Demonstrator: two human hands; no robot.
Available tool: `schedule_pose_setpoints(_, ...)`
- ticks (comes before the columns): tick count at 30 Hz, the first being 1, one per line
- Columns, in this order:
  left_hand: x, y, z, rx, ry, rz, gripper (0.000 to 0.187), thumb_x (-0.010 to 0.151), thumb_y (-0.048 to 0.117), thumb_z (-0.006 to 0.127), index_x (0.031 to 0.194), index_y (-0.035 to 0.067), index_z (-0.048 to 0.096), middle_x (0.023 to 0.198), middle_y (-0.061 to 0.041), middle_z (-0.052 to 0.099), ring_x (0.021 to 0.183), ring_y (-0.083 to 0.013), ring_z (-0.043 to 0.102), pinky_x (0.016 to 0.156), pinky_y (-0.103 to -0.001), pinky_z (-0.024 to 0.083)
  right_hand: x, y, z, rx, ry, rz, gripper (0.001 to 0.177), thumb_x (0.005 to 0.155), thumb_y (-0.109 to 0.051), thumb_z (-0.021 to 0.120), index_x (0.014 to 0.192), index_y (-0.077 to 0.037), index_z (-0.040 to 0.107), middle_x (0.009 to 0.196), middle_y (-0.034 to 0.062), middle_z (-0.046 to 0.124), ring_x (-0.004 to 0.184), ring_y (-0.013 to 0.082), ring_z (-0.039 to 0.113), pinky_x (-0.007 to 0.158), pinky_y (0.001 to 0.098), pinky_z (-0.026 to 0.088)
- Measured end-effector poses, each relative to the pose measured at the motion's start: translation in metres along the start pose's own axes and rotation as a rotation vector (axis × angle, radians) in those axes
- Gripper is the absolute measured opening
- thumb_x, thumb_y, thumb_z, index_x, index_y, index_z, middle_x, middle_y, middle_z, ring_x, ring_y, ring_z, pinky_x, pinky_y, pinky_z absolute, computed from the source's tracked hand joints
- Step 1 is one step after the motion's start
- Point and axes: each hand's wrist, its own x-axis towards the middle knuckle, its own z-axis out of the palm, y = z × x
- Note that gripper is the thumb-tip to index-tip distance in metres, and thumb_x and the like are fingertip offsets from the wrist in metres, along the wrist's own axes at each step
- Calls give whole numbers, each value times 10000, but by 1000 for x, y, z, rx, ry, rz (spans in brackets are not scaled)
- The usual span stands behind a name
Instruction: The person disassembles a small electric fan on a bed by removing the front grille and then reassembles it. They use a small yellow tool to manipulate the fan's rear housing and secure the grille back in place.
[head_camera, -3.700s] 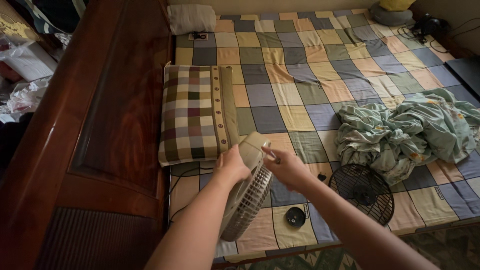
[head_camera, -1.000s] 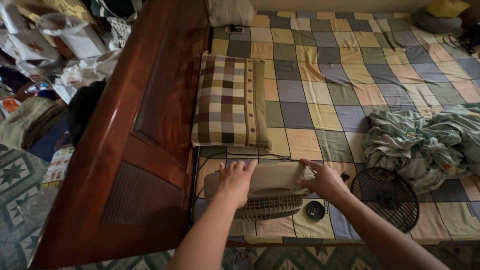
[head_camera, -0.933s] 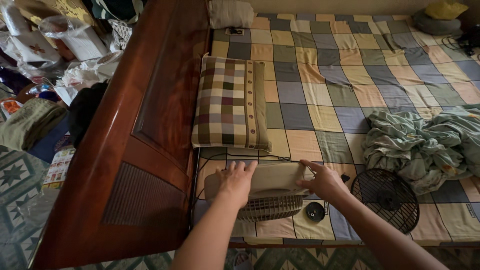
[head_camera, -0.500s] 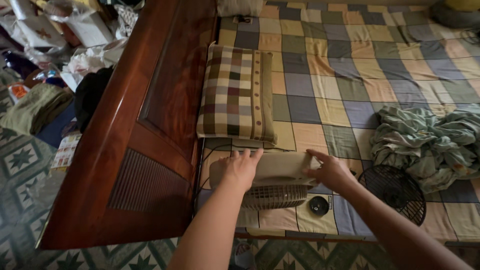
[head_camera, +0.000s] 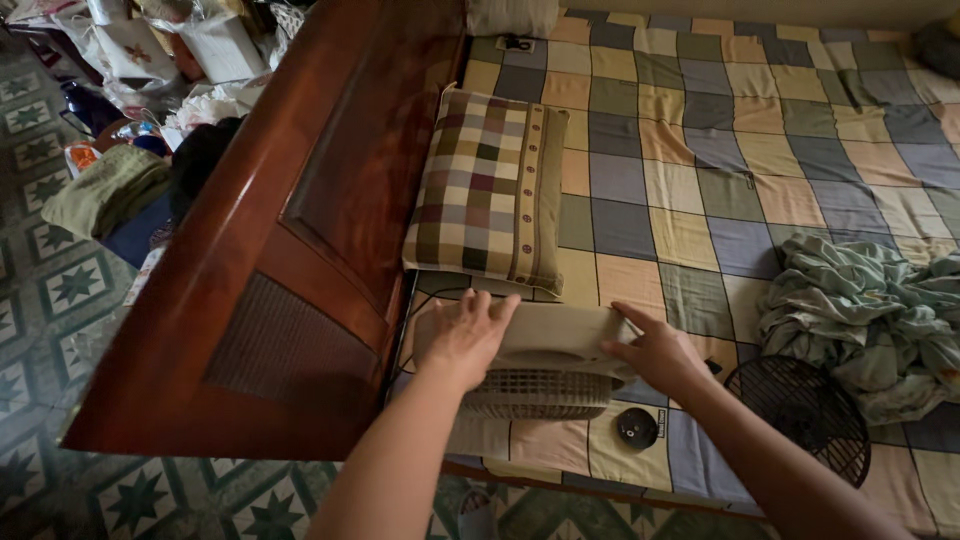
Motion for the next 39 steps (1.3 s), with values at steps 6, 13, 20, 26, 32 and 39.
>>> schedule_pose_setpoints(6, 5, -11, 4, 49, 164, 48, 1052, 811, -46, 742, 1606, 235, 113, 1476, -191, 324, 1423, -409, 296, 1128, -614, 340, 8, -7, -2, 7, -9, -36, 780, 825, -428, 789, 1532, -334, 474, 1124, 172, 776, 957, 257, 794, 856, 407, 634)
schedule_pose_setpoints(13, 3, -9, -14, 68, 73, -9, 1020, 889, 109, 762, 1631, 280, 85, 1482, -136, 378, 1367, -344, 406, 1127, -583, 391, 14, -12, -8, 23, -18, 5, 775, 824, -431, 783, 1530, -349, 473, 1159, 159, 771, 940, 258, 807, 875, 408, 628)
schedule_pose_setpoints(20, 6, -10, -20, 50, 69, 0, 1028, 905, 156, 761, 1630, 311, 49, 1559, -127, 294, 1426, -333, 334, 1165, -626, 304, 27, -9, -13, 46, -20, -16, 764, 819, -417, 782, 1522, -336, 496, 1133, 162, 798, 979, 258, 804, 899, 399, 626)
schedule_pose_setpoints(26, 14, -13, -19, 46, 52, 12, 1040, 917, 166, 752, 1650, 279, 24, 1566, -142, 302, 1456, -327, 325, 1163, -631, 323, 35, -8, -14, 23, 4, -19, 761, 826, -432, 780, 1524, -319, 498, 1133, 170, 784, 1017, 268, 785, 904, 408, 612)
schedule_pose_setpoints(32, 24, -16, -16, 23, 77, 26, 1113, 871, 150, 799, 1625, 293, -5, 1584, -143, 235, 1470, -341, 259, 1167, -651, 275, 39, -6, -13, 6, 11, 8, 756, 826, -446, 769, 1523, -363, 489, 1139, 166, 796, 1008, 258, 793, 900, 410, 617)
schedule_pose_setpoints(39, 24, -15, -25, -3, 63, 40, 1069, 891, 162, 779, 1636, 295, 24, 1563, -137, 272, 1461, -332, 298, 1167, -634, 311, 49, 0, -11, -30, 15, 34, 768, 830, -502, 748, 1535, -406, 460, 1160, 164, 778, 1042, 273, 787, 915, 413, 610)
